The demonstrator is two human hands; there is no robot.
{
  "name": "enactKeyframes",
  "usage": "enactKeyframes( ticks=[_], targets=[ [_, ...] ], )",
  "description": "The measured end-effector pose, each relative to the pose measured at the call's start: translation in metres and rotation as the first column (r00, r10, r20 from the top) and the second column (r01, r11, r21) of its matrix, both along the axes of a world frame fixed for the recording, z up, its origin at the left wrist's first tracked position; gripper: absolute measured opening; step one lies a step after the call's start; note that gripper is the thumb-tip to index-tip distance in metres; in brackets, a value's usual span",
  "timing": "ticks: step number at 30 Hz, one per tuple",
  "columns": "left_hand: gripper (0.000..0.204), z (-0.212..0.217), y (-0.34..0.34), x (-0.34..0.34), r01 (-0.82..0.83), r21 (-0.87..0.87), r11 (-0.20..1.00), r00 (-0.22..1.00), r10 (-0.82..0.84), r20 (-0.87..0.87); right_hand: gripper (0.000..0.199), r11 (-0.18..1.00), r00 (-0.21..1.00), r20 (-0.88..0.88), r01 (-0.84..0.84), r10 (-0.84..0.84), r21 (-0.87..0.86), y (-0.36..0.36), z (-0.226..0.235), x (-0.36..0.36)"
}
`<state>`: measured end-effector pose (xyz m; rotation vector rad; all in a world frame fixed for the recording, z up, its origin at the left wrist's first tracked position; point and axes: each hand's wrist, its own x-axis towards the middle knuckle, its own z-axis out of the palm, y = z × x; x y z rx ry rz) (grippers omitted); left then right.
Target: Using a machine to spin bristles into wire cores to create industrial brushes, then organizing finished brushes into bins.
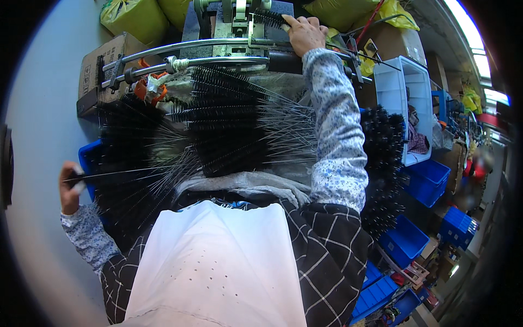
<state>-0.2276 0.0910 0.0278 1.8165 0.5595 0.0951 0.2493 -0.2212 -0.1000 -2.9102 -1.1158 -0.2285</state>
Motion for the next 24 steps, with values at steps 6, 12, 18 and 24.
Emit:
enactKeyframes(
  ticks=[6,12,18,24],
  targets=[
    [0.033,0.023,0.06,-0.025,0.186,-0.407,0.894,0.8,0.103,0.591,0.041,0.987,0.978,0.158,-0.12,0.135,-0.105,0.001,-0.025,0.034],
    [0.034,0.039,0.04,-0.012,-0.228,-0.332,0.915,0.62,0.399,0.676,0.051,0.957,0.955,0.113,0.282,-0.274,-0.064,-0.033,0.0,0.011],
    [0.032,0.04,0.038,0.003,-0.131,-0.43,0.893,0.645,0.406,0.647,0.04,0.93,0.964,-0.146,0.253,-0.221,0.265,-0.045,-0.025,0.031],
    [0.03,0.043,0.03,0.021,0.032,-0.506,0.862,0.66,0.362,0.658,0.036,0.929,0.97,-0.11,0.24,-0.217,0.281,0.004,-0.017,-0.004]
  ],
)
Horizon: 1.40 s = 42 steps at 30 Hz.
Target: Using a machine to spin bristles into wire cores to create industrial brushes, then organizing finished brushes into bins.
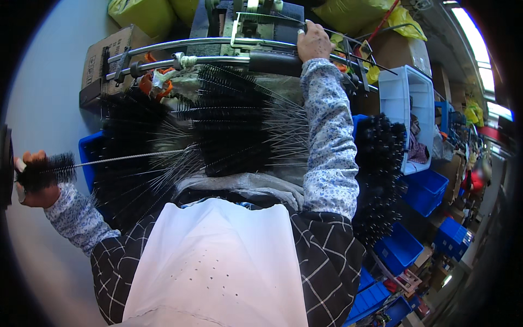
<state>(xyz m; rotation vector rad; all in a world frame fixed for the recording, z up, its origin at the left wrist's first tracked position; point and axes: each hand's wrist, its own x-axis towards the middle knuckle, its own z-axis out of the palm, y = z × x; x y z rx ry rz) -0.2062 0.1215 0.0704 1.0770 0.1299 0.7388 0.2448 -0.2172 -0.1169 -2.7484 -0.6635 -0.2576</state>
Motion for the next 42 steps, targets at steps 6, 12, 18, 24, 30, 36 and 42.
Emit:
enactKeyframes(
  ticks=[6,12,18,24,30,36,42],
  targets=[
    [0.03,0.004,-0.003,0.015,0.115,0.016,0.993,0.993,-0.115,0.03,0.03,0.997,0.999,-0.013,0.038,-0.039,-0.066,0.066,0.018,-0.045],
    [0.032,0.009,-0.021,0.039,0.076,0.004,0.997,0.996,-0.076,-0.05,0.019,0.997,0.999,-0.037,0.002,-0.005,-0.078,0.084,0.024,-0.061],
    [0.026,0.012,-0.018,0.035,0.296,-0.046,0.954,0.955,-0.296,0.0,0.034,0.998,0.999,-0.029,-0.043,0.042,-0.049,0.045,0.016,-0.035],
    [0.026,0.007,-0.009,0.02,0.307,-0.024,0.951,0.951,-0.308,-0.021,0.038,0.995,0.997,-0.036,-0.069,0.067,-0.072,-0.033,0.002,0.019],
    [0.038,0.001,-0.025,0.04,0.344,-0.004,0.939,0.937,-0.343,0.061,0.031,0.988,0.996,-0.072,0.037,-0.049,-0.149,-0.06,0.017,0.073],
    [0.05,-0.028,-0.05,0.085,0.324,0.269,0.907,0.925,-0.245,-0.29,0.025,0.955,0.891,-0.363,-0.295,0.274,-0.003,-0.098,0.041,0.089],
    [0.033,-0.037,-0.094,0.148,0.539,0.299,0.788,0.841,-0.484,-0.243,0.038,0.802,0.445,-0.676,-0.432,0.588,0.413,-0.092,0.143,-0.027]
  ],
)
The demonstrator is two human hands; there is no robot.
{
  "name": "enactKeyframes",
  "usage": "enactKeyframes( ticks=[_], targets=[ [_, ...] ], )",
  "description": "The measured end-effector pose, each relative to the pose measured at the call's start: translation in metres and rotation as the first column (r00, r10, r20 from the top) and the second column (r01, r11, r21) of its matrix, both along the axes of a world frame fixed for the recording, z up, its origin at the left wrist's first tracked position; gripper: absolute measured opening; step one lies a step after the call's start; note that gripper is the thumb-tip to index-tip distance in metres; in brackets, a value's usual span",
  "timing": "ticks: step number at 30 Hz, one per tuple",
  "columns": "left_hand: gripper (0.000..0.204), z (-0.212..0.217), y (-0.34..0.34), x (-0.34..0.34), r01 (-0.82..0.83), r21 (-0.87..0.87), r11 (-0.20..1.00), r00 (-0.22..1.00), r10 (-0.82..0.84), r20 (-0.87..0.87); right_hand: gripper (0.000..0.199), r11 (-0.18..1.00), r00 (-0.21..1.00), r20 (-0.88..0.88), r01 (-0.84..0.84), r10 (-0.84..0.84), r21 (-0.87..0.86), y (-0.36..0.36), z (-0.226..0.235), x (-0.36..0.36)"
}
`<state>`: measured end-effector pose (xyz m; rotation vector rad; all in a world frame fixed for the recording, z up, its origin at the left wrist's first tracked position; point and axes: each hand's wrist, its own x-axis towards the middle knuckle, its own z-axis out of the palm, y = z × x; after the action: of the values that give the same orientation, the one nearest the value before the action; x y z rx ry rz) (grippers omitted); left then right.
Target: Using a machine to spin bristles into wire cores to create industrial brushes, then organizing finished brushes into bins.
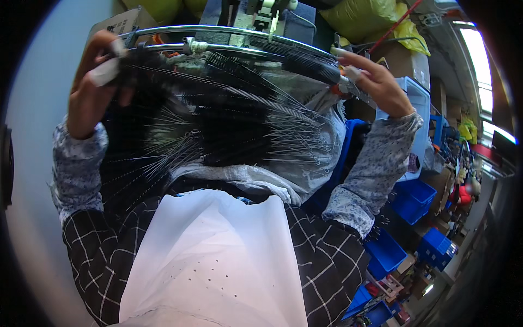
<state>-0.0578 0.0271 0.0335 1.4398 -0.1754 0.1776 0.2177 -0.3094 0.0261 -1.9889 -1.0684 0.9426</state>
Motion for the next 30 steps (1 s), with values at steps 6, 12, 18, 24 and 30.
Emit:
enactKeyframes(
  ticks=[6,12,18,24,30],
  targets=[
    [0.028,-0.018,-0.055,0.03,0.066,-0.082,0.994,0.997,-0.068,-0.023,0.04,0.959,0.986,0.138,-0.13,0.097,0.254,0.103,0.007,-0.123],
    [0.041,-0.038,0.051,-0.082,-0.092,0.5,0.861,0.864,0.319,-0.39,0.027,0.946,0.552,0.769,0.188,-0.324,0.263,0.073,-0.063,-0.031],
    [0.042,-0.134,0.109,-0.249,-0.633,0.347,0.692,0.287,0.627,-0.724,0.03,0.928,0.399,0.888,0.366,-0.23,0.076,0.076,-0.115,0.012],
    [0.048,-0.187,0.109,-0.26,-0.69,-0.03,0.723,0.454,0.401,-0.796,0.031,0.941,0.412,0.884,0.327,-0.219,0.08,0.082,-0.117,0.013],
    [0.042,-0.221,0.133,-0.279,-0.359,0.563,0.745,0.563,0.653,-0.506,0.03,0.935,0.459,0.859,0.349,-0.227,0.06,0.083,-0.117,0.014]
  ],
)
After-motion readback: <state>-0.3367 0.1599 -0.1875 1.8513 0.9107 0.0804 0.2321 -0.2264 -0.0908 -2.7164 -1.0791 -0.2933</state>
